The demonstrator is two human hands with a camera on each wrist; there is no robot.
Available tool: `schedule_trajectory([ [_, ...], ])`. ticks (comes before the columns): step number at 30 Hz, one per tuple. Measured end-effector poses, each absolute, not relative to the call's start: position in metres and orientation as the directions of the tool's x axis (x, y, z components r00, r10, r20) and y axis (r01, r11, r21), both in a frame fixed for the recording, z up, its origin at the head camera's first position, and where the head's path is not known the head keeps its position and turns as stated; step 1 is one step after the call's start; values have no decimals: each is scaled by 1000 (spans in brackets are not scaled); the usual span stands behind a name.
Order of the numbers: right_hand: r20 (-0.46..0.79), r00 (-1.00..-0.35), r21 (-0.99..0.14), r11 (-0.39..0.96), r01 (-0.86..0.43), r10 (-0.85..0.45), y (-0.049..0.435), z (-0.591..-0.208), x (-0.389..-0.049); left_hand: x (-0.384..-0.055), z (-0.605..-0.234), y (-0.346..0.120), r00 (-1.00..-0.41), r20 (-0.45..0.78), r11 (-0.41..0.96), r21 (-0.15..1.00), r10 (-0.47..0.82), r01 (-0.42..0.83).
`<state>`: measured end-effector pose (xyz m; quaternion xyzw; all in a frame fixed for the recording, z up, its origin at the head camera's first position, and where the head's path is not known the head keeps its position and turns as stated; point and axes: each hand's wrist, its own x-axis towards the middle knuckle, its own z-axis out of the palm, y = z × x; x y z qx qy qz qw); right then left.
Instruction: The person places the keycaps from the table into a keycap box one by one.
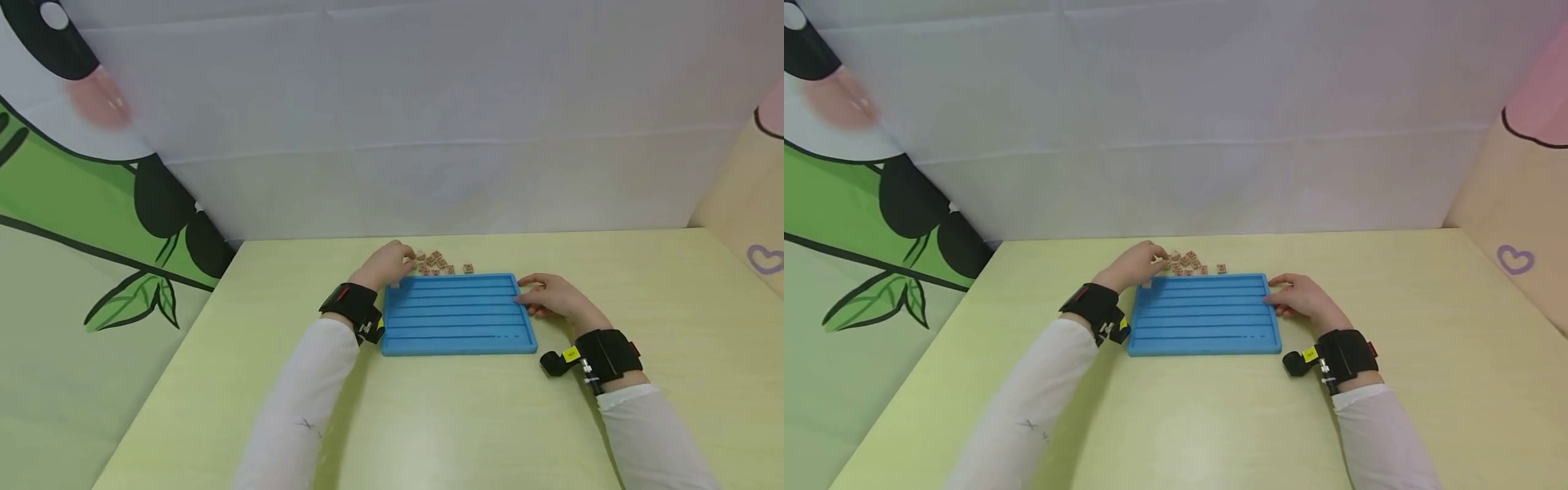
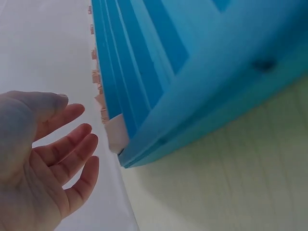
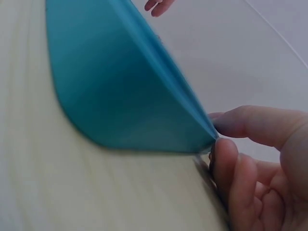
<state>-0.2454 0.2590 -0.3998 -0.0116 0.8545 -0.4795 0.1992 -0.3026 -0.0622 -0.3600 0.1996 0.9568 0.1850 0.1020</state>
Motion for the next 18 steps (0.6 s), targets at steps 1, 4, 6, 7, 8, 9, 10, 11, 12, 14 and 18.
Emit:
schedule_trajectory([
  [1, -328, -921, -825, 538, 171, -210, 260, -400, -246, -304, -360, -60, -897, -124, 851, 395, 424, 347],
  [4, -324, -920, -828, 537, 163, -219, 260, -400, -247, -308, -362, -56, -889, -126, 851, 373, 440, 368],
  [6, -321, -920, -829, 537, 158, -224, 259, -401, -247, -309, -362, -57, -890, -131, 857, 361, 438, 369],
  [7, -319, -921, -827, 539, 156, -223, 258, -401, -247, -309, -362, -58, -890, -130, 858, 357, 436, 368],
  [8, -318, -922, -826, 541, 157, -219, 258, -401, -247, -310, -362, -58, -891, -130, 859, 356, 435, 368],
  [9, -318, -924, -825, 543, 158, -214, 258, -400, -247, -311, -362, -59, -892, -131, 861, 355, 432, 365],
  [10, -316, -925, -824, 544, 157, -212, 258, -399, -248, -312, -361, -59, -893, -134, 863, 353, 429, 362],
  [11, -316, -925, -824, 544, 157, -211, 257, -399, -248, -312, -360, -59, -893, -137, 864, 353, 428, 360],
  [12, -315, -925, -823, 547, 156, -210, 257, -398, -248, -313, -360, -59, -892, -144, 865, 351, 427, 358],
  [14, -317, -925, -822, 546, 158, -209, 257, -398, -249, -314, -359, -60, -891, -170, 869, 357, 421, 343],
  [18, -323, -922, -821, 548, 162, -212, 257, -398, -248, -312, -360, -58, -886, -211, 873, 368, 413, 320],
])
